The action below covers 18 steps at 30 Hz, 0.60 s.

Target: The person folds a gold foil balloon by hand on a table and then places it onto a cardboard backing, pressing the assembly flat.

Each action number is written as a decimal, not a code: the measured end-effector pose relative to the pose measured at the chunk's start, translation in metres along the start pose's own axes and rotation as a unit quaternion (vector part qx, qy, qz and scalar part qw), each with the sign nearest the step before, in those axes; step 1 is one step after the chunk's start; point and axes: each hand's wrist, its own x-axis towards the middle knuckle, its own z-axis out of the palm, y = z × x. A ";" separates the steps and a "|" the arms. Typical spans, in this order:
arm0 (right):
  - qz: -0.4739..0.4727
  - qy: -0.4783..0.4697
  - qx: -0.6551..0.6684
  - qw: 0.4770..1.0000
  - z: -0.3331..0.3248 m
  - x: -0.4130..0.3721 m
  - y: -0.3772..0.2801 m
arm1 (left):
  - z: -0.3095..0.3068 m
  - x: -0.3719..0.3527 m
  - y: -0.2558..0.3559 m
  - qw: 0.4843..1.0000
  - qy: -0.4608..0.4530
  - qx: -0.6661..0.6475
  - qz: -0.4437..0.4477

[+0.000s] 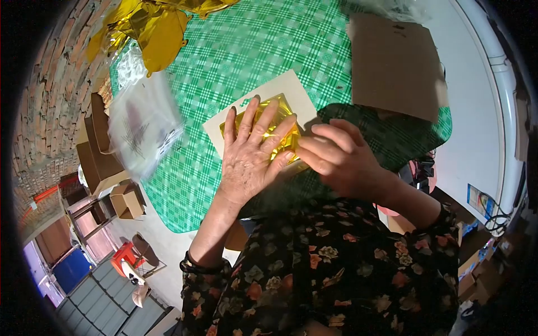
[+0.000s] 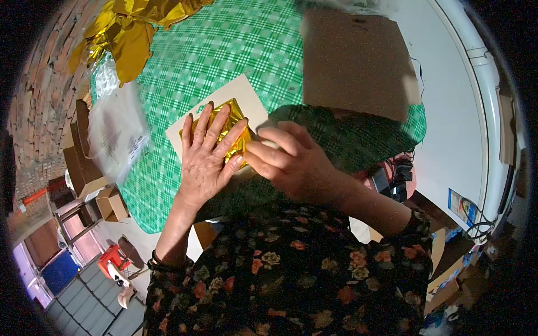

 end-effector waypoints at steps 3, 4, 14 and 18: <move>-0.015 0.001 0.000 1.000 0.001 -0.008 -0.004 | 0.000 0.000 0.001 1.000 0.008 -0.006 -0.001; -0.014 -0.010 -0.001 1.000 0.000 -0.010 -0.005 | 0.000 0.000 0.001 1.000 0.009 -0.004 -0.001; -0.011 0.031 -0.039 0.999 0.013 -0.020 -0.018 | 0.005 -0.003 0.001 0.999 0.036 -0.005 0.003; 0.001 0.021 -0.015 1.000 0.007 -0.016 -0.023 | 0.006 -0.005 0.001 0.999 0.046 -0.010 0.007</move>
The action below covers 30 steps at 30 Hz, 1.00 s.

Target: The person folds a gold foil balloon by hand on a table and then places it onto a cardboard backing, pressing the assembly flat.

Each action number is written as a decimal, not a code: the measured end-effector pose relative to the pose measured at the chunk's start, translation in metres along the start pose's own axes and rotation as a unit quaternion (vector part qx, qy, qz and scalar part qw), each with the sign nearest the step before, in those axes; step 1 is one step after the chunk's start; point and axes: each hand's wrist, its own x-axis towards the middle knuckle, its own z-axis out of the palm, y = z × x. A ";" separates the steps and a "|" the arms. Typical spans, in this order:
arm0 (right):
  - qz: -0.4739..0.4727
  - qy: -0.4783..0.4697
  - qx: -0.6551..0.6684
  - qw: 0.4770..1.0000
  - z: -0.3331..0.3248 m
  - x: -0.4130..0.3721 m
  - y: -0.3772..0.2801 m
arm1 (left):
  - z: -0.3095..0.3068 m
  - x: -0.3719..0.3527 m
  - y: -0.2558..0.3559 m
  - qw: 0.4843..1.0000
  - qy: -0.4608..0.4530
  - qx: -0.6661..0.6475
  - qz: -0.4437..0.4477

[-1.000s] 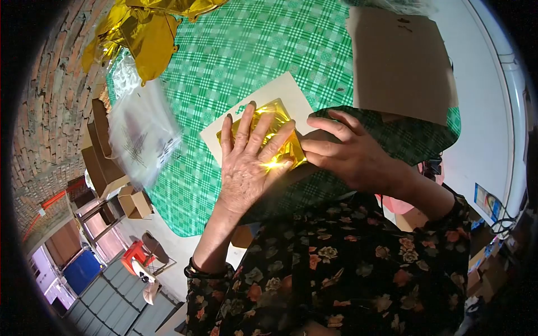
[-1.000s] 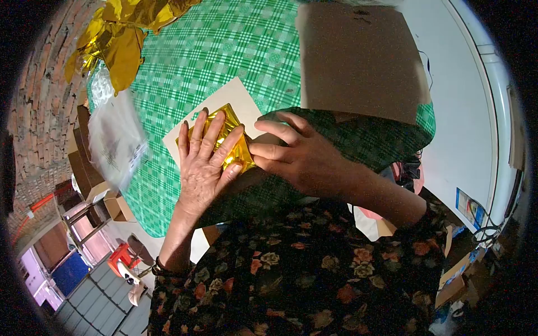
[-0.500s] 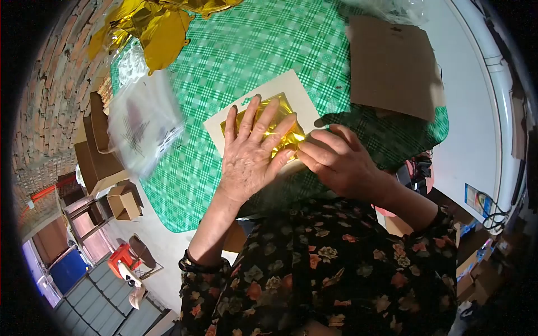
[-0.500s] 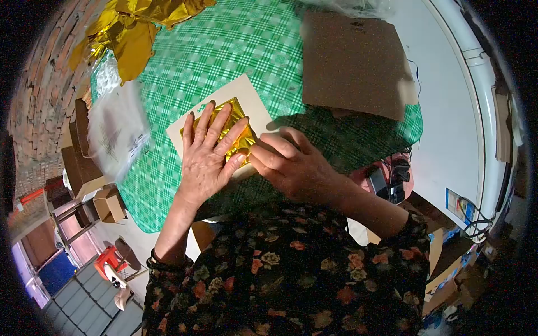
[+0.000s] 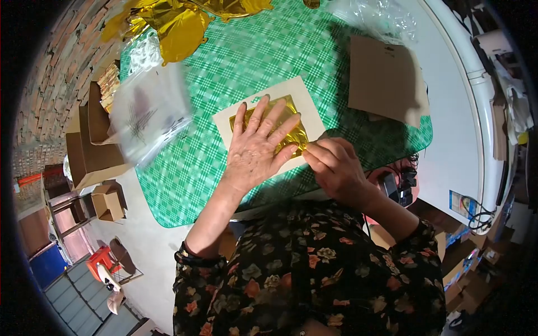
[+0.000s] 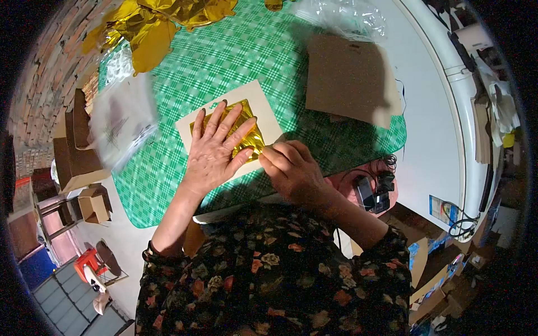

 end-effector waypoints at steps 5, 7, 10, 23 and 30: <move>0.031 0.028 0.019 0.999 -0.003 0.028 -0.002 | 0.001 0.000 0.001 1.000 0.007 -0.008 0.001; 0.029 0.015 0.006 0.999 0.002 0.025 -0.003 | 0.002 -0.001 -0.001 1.000 0.012 -0.007 -0.001; 0.031 0.011 0.000 0.999 0.009 0.013 -0.003 | 0.002 -0.001 -0.001 1.000 0.018 -0.009 -0.002; 0.149 0.093 0.200 0.964 -0.001 0.080 -0.021 | 0.009 -0.002 -0.003 0.999 0.050 -0.012 0.005; 0.193 0.079 0.159 0.965 0.054 0.098 0.003 | 0.014 -0.004 -0.003 1.000 0.022 -0.002 -0.021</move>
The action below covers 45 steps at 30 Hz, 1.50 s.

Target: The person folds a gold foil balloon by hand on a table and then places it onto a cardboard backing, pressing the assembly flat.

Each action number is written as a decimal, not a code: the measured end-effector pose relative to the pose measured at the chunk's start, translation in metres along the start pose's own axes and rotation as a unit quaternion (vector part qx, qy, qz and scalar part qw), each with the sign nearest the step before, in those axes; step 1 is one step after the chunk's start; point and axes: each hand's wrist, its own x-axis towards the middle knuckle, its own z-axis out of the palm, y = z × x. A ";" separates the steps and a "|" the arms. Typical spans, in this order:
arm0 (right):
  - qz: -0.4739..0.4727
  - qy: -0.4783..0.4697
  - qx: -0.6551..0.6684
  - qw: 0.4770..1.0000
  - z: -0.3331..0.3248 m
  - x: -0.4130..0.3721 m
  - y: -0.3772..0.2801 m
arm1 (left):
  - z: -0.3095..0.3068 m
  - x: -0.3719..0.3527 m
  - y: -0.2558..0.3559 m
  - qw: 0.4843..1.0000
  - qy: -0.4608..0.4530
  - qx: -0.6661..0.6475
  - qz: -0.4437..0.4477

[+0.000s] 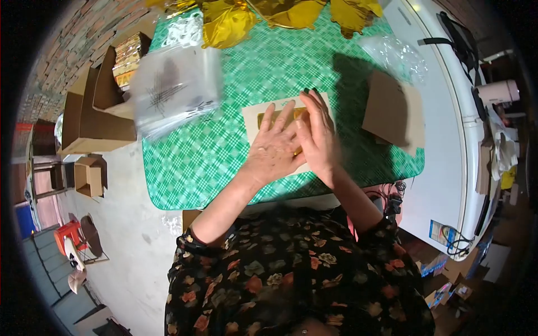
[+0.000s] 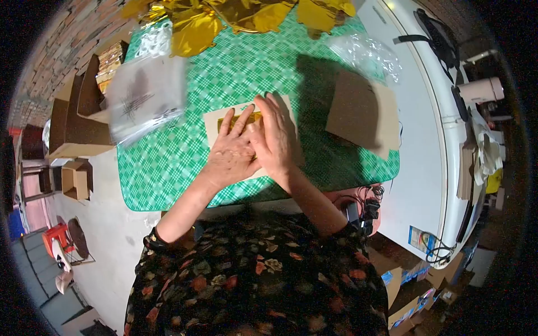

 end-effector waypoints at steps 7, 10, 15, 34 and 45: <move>0.001 -0.015 0.035 0.999 0.002 0.002 0.011 | -0.006 -0.001 -0.004 0.984 0.078 -0.156 -0.024; 0.018 -0.024 0.009 1.000 0.004 0.003 0.009 | -0.019 -0.008 -0.018 0.951 0.177 -0.243 -0.064; -0.015 -0.086 -0.050 0.995 0.003 0.007 -0.004 | -0.056 -0.054 -0.050 0.967 0.175 -0.147 -0.116; -0.071 -0.141 -0.159 0.975 0.016 0.002 0.000 | -0.044 -0.079 -0.047 0.994 0.083 -0.009 -0.066; -0.083 -0.147 -0.171 0.971 0.016 0.003 -0.004 | -0.042 -0.073 -0.049 0.996 0.066 -0.001 -0.065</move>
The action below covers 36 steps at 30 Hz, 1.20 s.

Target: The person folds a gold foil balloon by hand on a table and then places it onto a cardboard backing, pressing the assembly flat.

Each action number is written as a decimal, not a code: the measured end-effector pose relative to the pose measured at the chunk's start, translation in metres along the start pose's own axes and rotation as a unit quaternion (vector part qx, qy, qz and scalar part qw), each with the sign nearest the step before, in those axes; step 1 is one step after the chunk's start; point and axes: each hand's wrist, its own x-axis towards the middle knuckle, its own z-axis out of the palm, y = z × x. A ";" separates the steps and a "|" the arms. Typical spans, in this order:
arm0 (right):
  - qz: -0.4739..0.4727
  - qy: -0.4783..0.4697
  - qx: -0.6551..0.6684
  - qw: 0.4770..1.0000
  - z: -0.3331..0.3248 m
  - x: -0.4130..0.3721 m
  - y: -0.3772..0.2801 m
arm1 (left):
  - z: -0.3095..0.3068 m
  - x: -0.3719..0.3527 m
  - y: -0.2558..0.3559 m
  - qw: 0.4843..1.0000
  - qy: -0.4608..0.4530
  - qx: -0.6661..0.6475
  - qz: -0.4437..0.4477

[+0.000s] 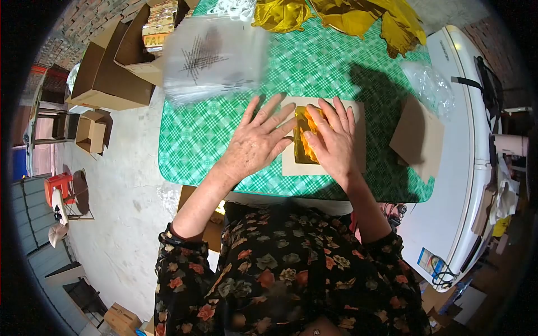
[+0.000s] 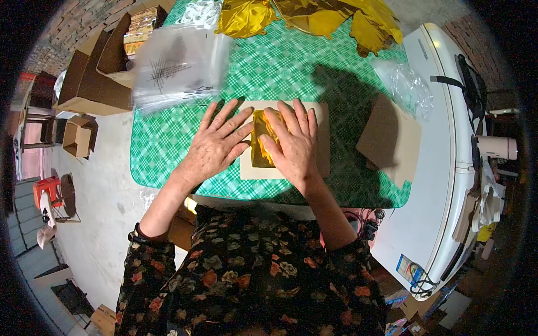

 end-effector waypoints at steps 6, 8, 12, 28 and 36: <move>-0.017 -0.001 -0.010 1.000 0.001 0.000 0.001 | 0.000 0.005 -0.005 1.000 0.004 -0.007 0.001; -0.020 -0.003 -0.014 1.000 0.001 0.000 0.000 | -0.004 0.010 -0.004 1.000 -0.009 -0.011 0.005; -0.023 -0.006 -0.022 0.999 0.002 0.001 -0.003 | 0.002 0.015 -0.007 1.000 -0.007 -0.015 0.011; -0.022 -0.030 -0.050 0.998 0.003 0.001 0.000 | -0.013 -0.007 -0.007 0.998 0.012 -0.066 0.002; -0.020 -0.049 -0.057 0.997 -0.001 0.002 0.000 | -0.010 -0.010 -0.004 0.998 0.002 -0.059 0.007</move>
